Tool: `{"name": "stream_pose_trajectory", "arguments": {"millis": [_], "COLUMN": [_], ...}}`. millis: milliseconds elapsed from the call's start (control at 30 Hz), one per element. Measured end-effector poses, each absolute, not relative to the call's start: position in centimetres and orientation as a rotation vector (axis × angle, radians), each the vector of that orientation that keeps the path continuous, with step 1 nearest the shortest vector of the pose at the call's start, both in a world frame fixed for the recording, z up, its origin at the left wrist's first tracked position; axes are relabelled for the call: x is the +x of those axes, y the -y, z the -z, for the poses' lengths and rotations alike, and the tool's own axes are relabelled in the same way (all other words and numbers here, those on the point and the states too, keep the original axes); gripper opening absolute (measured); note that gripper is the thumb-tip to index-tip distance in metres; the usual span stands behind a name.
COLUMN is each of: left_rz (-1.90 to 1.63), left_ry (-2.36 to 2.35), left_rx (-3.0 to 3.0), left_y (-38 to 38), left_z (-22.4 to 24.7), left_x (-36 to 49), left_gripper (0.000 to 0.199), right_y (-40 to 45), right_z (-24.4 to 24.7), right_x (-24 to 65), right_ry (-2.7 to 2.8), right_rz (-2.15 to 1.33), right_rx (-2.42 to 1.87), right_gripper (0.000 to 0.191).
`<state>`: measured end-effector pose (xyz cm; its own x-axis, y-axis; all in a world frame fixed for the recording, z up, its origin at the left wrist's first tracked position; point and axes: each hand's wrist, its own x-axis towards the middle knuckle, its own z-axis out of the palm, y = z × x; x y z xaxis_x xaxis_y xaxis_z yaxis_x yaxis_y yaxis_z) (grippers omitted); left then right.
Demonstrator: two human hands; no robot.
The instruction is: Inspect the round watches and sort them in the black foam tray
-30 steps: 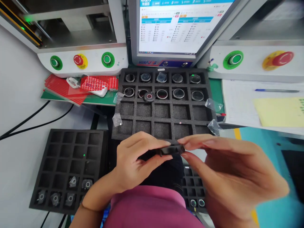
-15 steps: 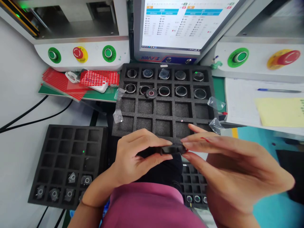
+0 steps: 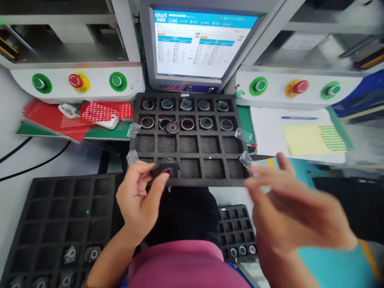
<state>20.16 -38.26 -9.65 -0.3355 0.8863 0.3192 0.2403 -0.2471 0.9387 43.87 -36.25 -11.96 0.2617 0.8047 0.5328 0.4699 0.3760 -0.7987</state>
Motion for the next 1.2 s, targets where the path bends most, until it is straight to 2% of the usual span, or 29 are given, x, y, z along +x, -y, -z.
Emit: {"name": "stream_pose_trajectory", "arguments": {"millis": [33, 133, 333, 433, 533, 633, 767, 900, 1033, 1200], "left_rz": [-1.623, -1.446, -1.147, -1.166, -1.210, -1.246, -1.199, -1.195, -1.189, -1.163], "left_ry": [-1.493, -1.344, -1.208, -1.220, -1.171, -1.101, -1.084, -1.149, -1.161, -1.174], "left_rx": [1.224, 0.919, 0.767, 0.774, 0.741, 0.686, 0.689, 0.730, 0.717, 0.735], "left_y": [38.1, 37.6, 37.2, 37.3, 37.3, 37.2, 37.4, 37.5, 37.5, 37.4], "left_z": [9.8, 10.3, 10.9, 10.8, 10.8, 10.9, 11.0, 11.3, 11.7, 11.4], "left_x": [20.0, 20.0, 21.2, 21.5, 21.8, 22.3, 22.5, 22.0, 22.0, 22.2], "left_gripper": [0.008, 0.019, 0.029, 0.030, 0.031, 0.030, 0.029, 0.030, 0.028, 0.029], "right_y": [34.7, 29.6, 24.6, 25.0, 26.9, 29.5, 31.0, 28.3, 24.6, 22.6], "right_z": [12.8, 15.4, 17.7, 16.0, 13.6, 11.5, 11.0, 14.1, 18.2, 20.2], "right_x": [45.0, 48.6, 51.2, 49.9, 47.9, 45.8, 45.2, 48.9, 53.3, 53.9], "right_ry": [1.136, 0.906, 0.810, 0.797, 0.882, 1.032, 1.117, 1.018, 0.886, 0.956], "right_rz": [-0.204, -0.330, -0.559, -0.529, -0.491, -0.550, -0.556, -0.289, -0.399, -0.541], "right_rx": [-1.320, -1.560, -1.715, -1.655, -1.403, -1.090, -0.994, -1.356, -1.645, -1.578], "right_gripper": [0.033, 0.055, 0.058, 0.060, 0.064, 0.062, 0.058, 0.059, 0.068, 0.062]}}
